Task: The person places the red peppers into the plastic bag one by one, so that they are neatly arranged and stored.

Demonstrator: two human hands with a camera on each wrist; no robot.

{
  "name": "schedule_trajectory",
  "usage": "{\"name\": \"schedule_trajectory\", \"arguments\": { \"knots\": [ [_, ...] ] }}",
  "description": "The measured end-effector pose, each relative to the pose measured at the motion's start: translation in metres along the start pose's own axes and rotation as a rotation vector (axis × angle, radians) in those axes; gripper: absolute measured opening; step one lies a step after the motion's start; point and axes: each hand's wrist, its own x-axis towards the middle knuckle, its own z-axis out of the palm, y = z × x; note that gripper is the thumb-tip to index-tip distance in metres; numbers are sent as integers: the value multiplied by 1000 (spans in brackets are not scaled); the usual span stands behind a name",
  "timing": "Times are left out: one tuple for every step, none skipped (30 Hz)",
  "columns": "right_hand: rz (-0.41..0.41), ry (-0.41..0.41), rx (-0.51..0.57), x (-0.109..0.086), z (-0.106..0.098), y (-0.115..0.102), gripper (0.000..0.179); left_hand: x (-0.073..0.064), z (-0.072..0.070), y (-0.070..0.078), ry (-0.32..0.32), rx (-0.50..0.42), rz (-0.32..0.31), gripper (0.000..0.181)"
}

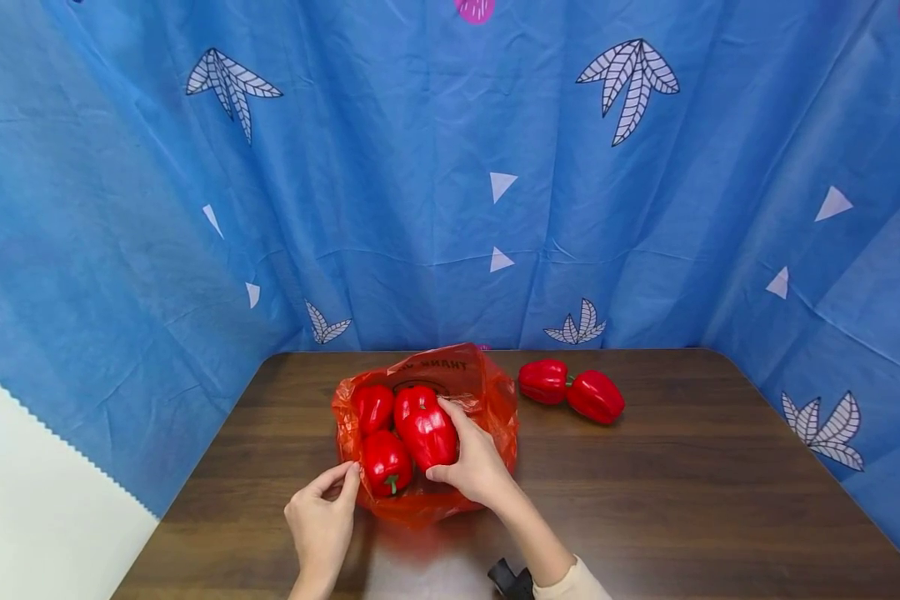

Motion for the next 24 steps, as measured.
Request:
{"name": "schedule_trajectory", "arguments": {
  "knots": [
    [10,-3,-15,1,1,2,91,0,0,0,-3,-1,-3,4],
    [15,-8,-26,1,2,4,91,0,0,0,-5,-2,-5,4],
    [20,-14,-31,2,3,5,91,0,0,0,-8,-2,-8,4],
    [26,-18,-40,3,4,7,91,0,0,0,-11,-2,-10,4],
    [30,-23,-48,3,5,8,91,0,0,0,-12,-2,-12,4],
    [36,-27,-53,3,5,9,91,0,0,0,-14,-3,-15,4],
    [44,-32,-60,3,6,10,91,0,0,0,-16,-4,-17,4],
    [50,-35,-67,3,7,11,91,0,0,0,-16,-4,-19,4],
    [57,-37,-75,3,8,12,91,0,0,0,-15,-4,-19,5],
    [61,-40,-83,3,8,13,91,0,0,1,-14,-5,-17,5],
    [65,-45,-86,3,9,13,91,0,-1,1,-12,-6,-16,5],
    [68,-51,-89,3,9,14,91,0,-1,2,-11,-7,-15,5],
    [69,-56,-92,3,10,15,91,0,-1,2,-8,-5,-13,5],
    [69,-60,-94,3,10,16,91,0,-1,2,-6,-5,-11,5],
    [69,-66,-94,3,10,17,90,-1,-1,2,-4,-4,-8,5],
    [69,-72,-92,3,11,18,90,-1,0,2,-2,-3,-7,5],
    [70,-76,-91,4,11,19,90,-1,0,1,-1,-1,-6,6],
    [71,-81,-90,4,12,20,90,-1,0,1,0,0,-5,6],
    [66,-86,-95,4,12,21,89,-1,0,1,0,0,-7,6],
    [67,-89,-95,4,13,22,89,-1,0,2,-2,-2,-8,6],
    [67,-92,-96,5,13,23,89,-1,0,2,-2,-2,-10,5],
    [67,-96,-100,4,14,23,90,-1,0,2,-4,-2,-12,5],
    [68,-99,-104,5,14,24,90,-1,0,3,-6,-2,-15,5],
    [68,-102,-109,5,14,25,90,-1,-1,3,-8,-4,-18,5]
  ]
}}
